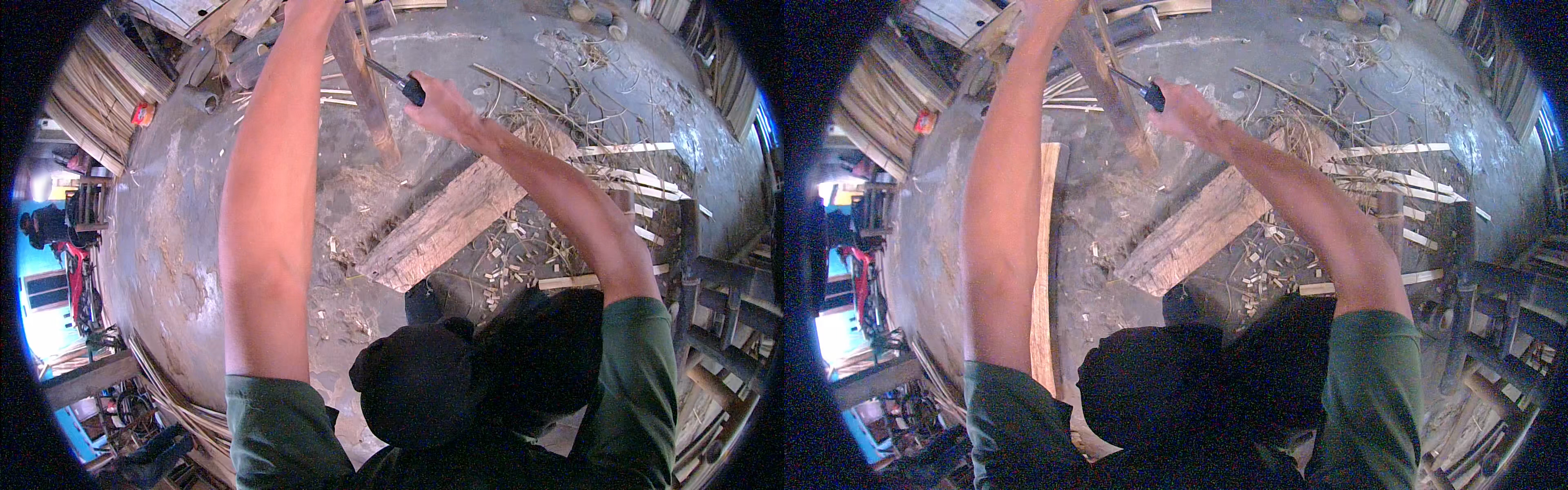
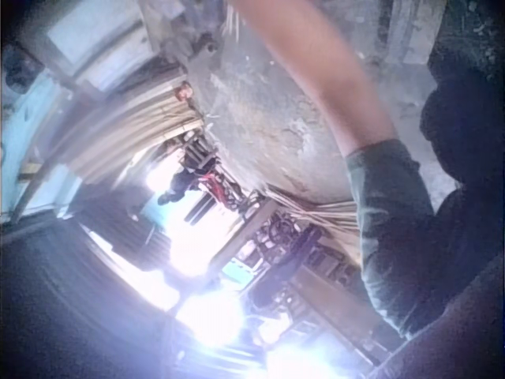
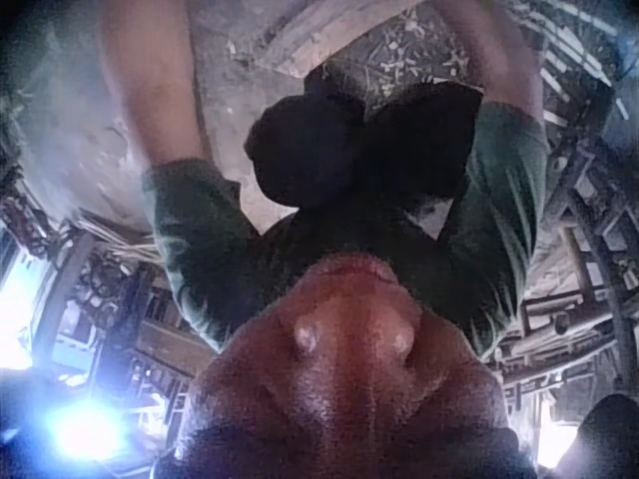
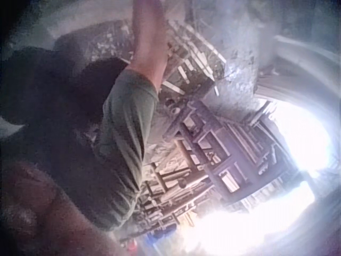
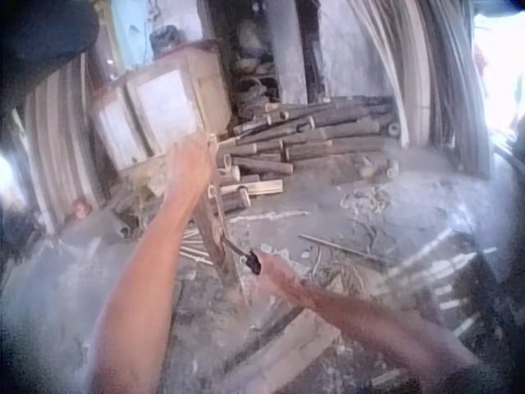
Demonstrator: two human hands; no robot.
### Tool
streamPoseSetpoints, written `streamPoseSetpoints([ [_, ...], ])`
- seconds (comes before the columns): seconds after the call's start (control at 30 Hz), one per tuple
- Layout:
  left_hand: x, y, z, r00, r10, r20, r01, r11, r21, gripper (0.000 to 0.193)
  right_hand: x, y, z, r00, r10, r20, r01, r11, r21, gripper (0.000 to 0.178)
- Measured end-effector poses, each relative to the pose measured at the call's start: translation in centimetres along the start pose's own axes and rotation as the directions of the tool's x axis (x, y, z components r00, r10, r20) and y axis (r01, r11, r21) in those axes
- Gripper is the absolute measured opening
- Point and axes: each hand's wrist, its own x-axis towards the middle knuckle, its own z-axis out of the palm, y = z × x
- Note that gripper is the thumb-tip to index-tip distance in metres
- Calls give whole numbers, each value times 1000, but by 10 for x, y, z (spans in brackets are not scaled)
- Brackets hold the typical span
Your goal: The person sits on the floor and uses a knife to sharpen thin bamboo sticks. They repeatedly hold each stick against a wooden block and shave the tip to a point, then place the finished sticks aside.
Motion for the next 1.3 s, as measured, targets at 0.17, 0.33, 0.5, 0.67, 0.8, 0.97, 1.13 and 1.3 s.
streamPoseSetpoints([
  [0.17,2,-4,2,998,-3,59,5,999,-36,34,1,7,1,1000,-13,-11,12,998,-63,38],
  [0.33,-2,-11,-8,989,-117,85,123,990,-70,31,23,4,-25,924,-189,331,316,865,-389,36],
  [0.5,-14,29,-8,961,-248,119,275,869,-412,31,-28,17,-8,936,-125,328,208,950,-232,27],
  [0.67,-17,-33,9,997,-69,39,78,817,-571,32,-72,28,-17,866,-106,488,256,933,-251,26],
  [0.8,-14,-75,-13,980,-8,200,119,827,-550,30,-136,13,-33,826,93,555,30,978,-208,30],
  [0.97,-30,-69,-66,914,-184,361,384,676,-628,28,-199,20,-50,904,184,386,-172,983,-66,30],
  [1.13,-52,-60,-90,788,-221,575,613,359,-703,37,-186,-49,-116,911,318,261,-329,944,-2,32],
  [1.3,-83,-2,-146,716,-195,670,692,321,-646,30,-156,-139,-170,975,201,90,-219,853,474,45],
])
